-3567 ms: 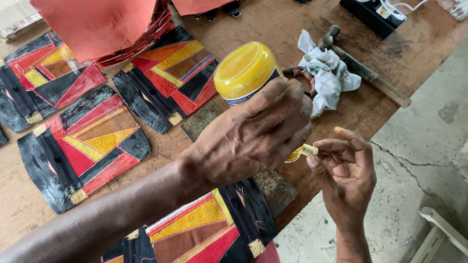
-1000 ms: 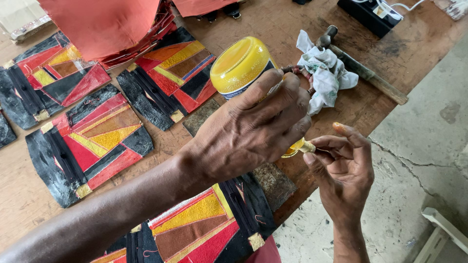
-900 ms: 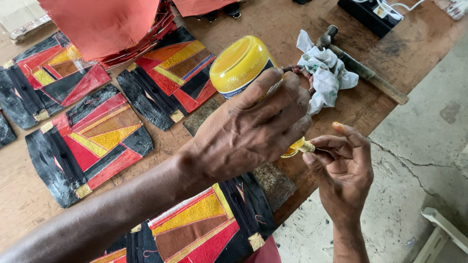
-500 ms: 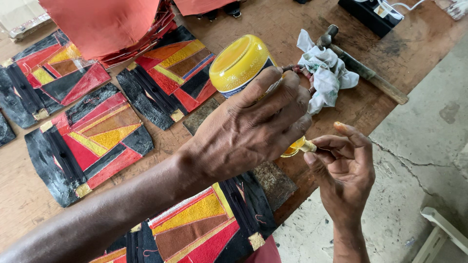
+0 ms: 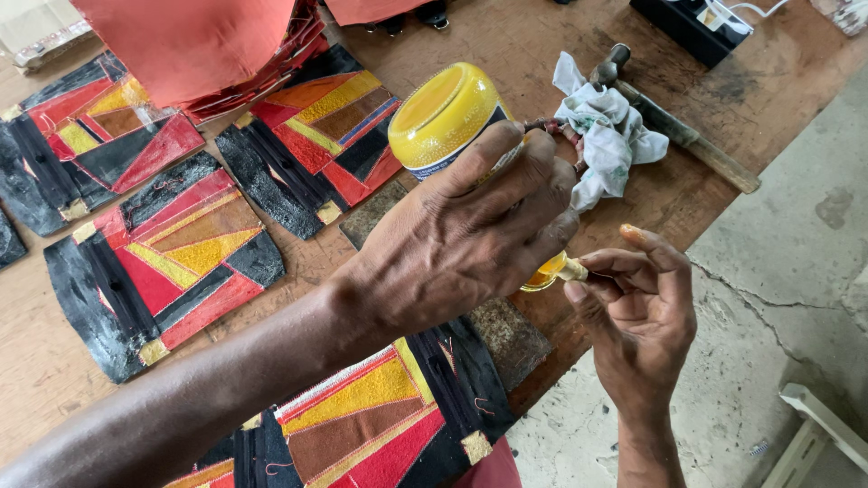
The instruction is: The person works through a stack of colorful patchwork fabric panels at a workbench. They open a jar of yellow glue, apply glue along the edges of each panel with their finger, press and align the pieces, and set finished panels aside on the table.
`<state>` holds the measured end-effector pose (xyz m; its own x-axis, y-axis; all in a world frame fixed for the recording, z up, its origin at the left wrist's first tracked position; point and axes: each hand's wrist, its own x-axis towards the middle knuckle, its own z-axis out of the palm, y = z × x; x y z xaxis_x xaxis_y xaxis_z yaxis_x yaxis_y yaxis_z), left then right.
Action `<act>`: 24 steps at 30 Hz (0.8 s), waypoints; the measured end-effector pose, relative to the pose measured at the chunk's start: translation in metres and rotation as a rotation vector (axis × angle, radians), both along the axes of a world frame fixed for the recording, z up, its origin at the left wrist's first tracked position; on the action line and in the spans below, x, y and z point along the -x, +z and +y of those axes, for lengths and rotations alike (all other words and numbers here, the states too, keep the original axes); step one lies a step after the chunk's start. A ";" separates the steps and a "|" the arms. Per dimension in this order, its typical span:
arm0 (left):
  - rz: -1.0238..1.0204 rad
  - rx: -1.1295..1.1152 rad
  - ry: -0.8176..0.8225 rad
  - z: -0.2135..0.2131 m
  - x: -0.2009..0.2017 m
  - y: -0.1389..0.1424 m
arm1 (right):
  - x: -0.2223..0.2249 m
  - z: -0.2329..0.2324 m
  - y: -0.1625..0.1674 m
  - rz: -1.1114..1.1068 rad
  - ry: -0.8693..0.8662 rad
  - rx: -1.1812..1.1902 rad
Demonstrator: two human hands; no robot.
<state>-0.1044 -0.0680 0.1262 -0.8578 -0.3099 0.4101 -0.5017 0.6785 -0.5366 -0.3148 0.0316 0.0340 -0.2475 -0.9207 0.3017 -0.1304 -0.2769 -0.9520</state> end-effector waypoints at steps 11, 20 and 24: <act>0.168 -0.232 -0.037 -0.003 -0.001 -0.014 | 0.005 -0.014 -0.002 -0.133 0.054 0.010; 0.340 -0.298 -0.059 0.009 -0.005 -0.010 | 0.012 -0.024 0.012 -0.263 0.123 0.013; 0.359 -0.269 -0.033 0.012 -0.001 -0.006 | 0.013 -0.028 0.019 -0.293 0.157 0.001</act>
